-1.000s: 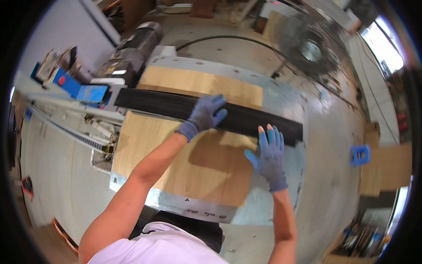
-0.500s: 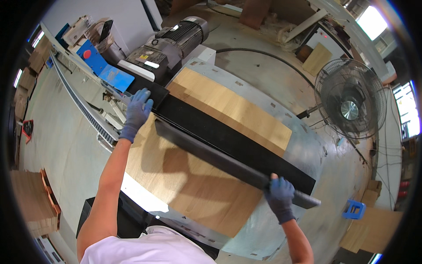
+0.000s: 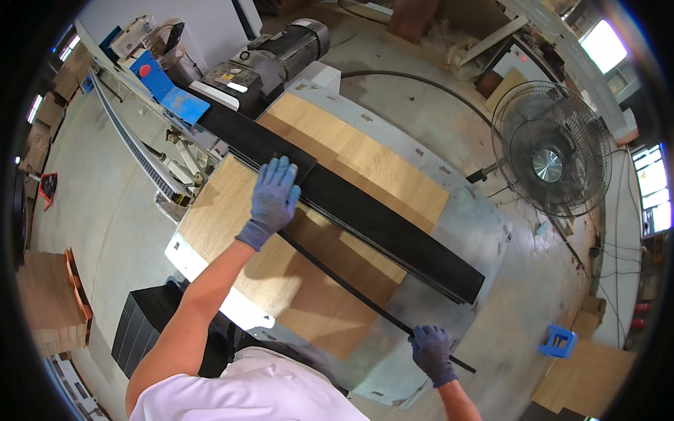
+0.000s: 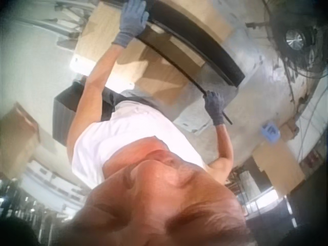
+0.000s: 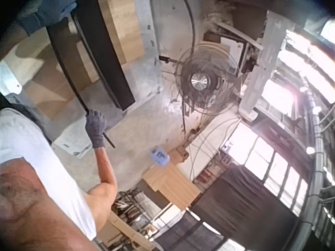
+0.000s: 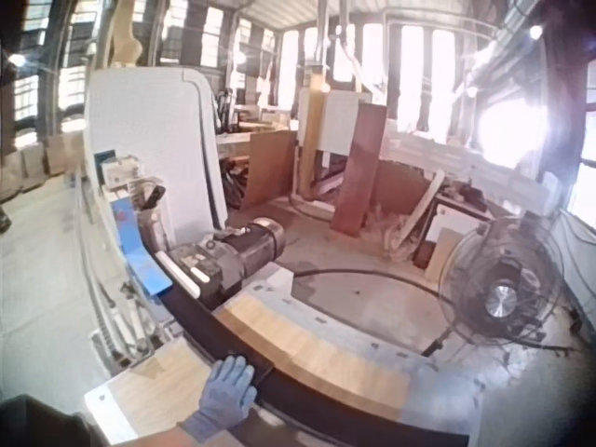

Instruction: The person picks up several black panels from a pallet, walks to an edge-banding machine, and feeds the panels into the machine one at a time before stacking them.

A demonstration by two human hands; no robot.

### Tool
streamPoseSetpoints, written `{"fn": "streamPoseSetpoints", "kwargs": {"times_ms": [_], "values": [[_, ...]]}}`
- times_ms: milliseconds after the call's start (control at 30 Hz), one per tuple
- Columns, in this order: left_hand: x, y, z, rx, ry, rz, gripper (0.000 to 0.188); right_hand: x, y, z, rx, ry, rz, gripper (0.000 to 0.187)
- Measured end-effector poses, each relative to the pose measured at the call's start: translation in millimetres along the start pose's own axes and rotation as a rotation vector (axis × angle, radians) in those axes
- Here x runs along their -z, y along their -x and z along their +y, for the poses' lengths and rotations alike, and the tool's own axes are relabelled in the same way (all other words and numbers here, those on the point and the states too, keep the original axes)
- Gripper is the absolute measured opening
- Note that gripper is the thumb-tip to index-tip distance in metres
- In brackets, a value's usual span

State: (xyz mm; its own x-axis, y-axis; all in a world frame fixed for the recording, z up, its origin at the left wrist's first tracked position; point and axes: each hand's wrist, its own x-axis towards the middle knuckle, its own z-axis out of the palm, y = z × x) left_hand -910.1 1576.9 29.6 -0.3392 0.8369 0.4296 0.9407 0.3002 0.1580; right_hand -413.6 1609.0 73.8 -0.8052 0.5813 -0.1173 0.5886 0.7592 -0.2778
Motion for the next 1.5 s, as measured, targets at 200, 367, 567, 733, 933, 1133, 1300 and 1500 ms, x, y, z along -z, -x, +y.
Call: {"fn": "streamPoseSetpoints", "kwargs": {"times_ms": [200, 367, 567, 733, 933, 1133, 1300, 1500], "values": [[3, 18, 91, -0.037, 0.055, -0.075, 0.050, -12, 5, 13, -0.054, -0.249, 0.014, 0.008], [4, 33, 165, -0.112, 0.165, -0.145, 0.044, -17, -34, -15, 0.053, -0.170, 0.327, 0.010], [10, 43, 237, -0.222, 0.432, -0.254, 0.043, 41, -155, -42, 0.093, -0.271, 0.697, 0.030], [-4, 80, 241, -0.282, 1.064, -0.087, 0.037, 27, -287, -119, 0.406, -0.065, 0.404, 0.079], [42, 92, 135, -0.109, 0.696, 0.171, 0.036, 2, -300, -75, 0.385, 0.104, 0.293, 0.076], [57, 65, 3, 0.245, 0.453, 0.297, 0.034, 32, -233, -25, 0.357, 0.053, 0.209, 0.069], [56, 46, -35, 0.474, 0.554, 0.348, 0.027, 39, -176, 6, 0.190, 0.156, 0.104, 0.080], [36, 59, -39, 0.585, 0.519, 0.303, 0.029, 47, -231, -33, 0.218, -0.012, 0.102, 0.086]]}}
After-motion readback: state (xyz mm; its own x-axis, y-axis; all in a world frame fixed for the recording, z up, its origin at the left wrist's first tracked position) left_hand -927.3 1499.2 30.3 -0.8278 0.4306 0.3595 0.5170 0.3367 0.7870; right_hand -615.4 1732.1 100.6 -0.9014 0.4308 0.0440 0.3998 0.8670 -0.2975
